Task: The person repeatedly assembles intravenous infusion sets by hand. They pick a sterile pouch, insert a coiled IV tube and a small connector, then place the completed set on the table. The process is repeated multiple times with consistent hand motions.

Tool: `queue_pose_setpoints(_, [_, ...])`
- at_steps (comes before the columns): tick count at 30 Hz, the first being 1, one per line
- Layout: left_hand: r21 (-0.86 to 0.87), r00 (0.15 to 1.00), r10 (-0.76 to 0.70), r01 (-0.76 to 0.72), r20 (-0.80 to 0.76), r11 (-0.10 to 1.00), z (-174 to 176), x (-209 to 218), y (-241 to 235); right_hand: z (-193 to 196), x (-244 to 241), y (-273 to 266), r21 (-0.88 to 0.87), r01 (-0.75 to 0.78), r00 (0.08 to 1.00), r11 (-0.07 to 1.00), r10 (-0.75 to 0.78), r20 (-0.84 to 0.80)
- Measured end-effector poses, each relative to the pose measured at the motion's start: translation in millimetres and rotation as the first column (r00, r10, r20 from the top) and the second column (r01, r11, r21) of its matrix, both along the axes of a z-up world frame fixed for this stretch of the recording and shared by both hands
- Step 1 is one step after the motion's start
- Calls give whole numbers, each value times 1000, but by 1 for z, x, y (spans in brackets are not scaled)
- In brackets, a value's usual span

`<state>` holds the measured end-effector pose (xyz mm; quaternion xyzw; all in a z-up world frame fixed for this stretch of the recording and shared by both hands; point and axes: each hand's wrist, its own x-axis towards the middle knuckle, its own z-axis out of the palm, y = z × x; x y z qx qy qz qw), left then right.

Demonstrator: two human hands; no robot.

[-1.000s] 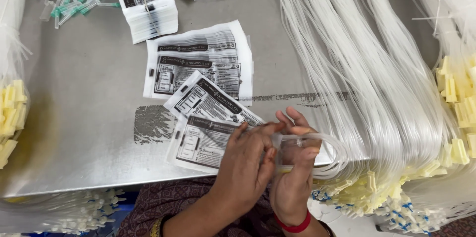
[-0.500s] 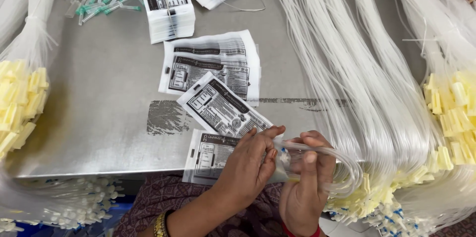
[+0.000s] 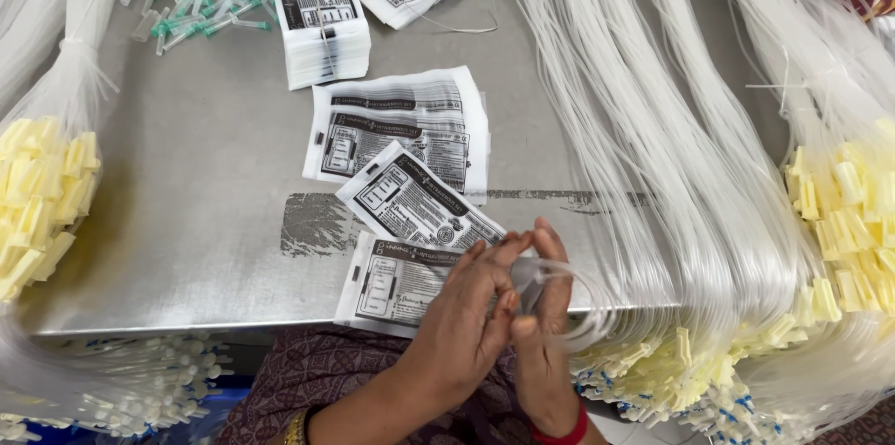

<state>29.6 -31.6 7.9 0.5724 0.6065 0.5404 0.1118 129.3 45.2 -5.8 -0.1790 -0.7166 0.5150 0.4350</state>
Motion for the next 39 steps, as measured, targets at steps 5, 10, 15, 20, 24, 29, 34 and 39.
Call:
queue_pose_setpoints(5, [-46,1000,22,-22,2,999,5,-6,-6,16,13,2,-28,-59,996,998,57,-67])
queue_pose_setpoints(10, [0,1000,-29,29,7,1000,11,4,-13,-6,14,-1,120,125,991,985,-119,-58])
queue_pose_setpoints(15, [-28,998,-15,17,68,999,30,0,-26,-22,32,-8,245,311,949,918,-314,-31])
queue_pose_setpoints(20, [-104,992,1,12,125,994,25,-3,-42,11,38,-20,553,82,991,829,-128,44])
queue_pose_setpoints(24, [-428,968,34,78,248,900,33,3,-69,8,45,-43,745,-21,948,667,-224,228])
queue_pose_setpoints(29, [-117,975,66,-92,-210,989,23,-13,-106,16,37,-58,594,-107,965,797,-61,256])
queue_pose_setpoints(34, [-115,839,183,-278,-513,954,-19,-41,-170,-6,39,-49,46,-384,906,922,366,213])
queue_pose_setpoints(39, [-709,861,-23,-404,-508,578,-230,-197,-308,-52,106,45,680,-608,584,409,-350,732])
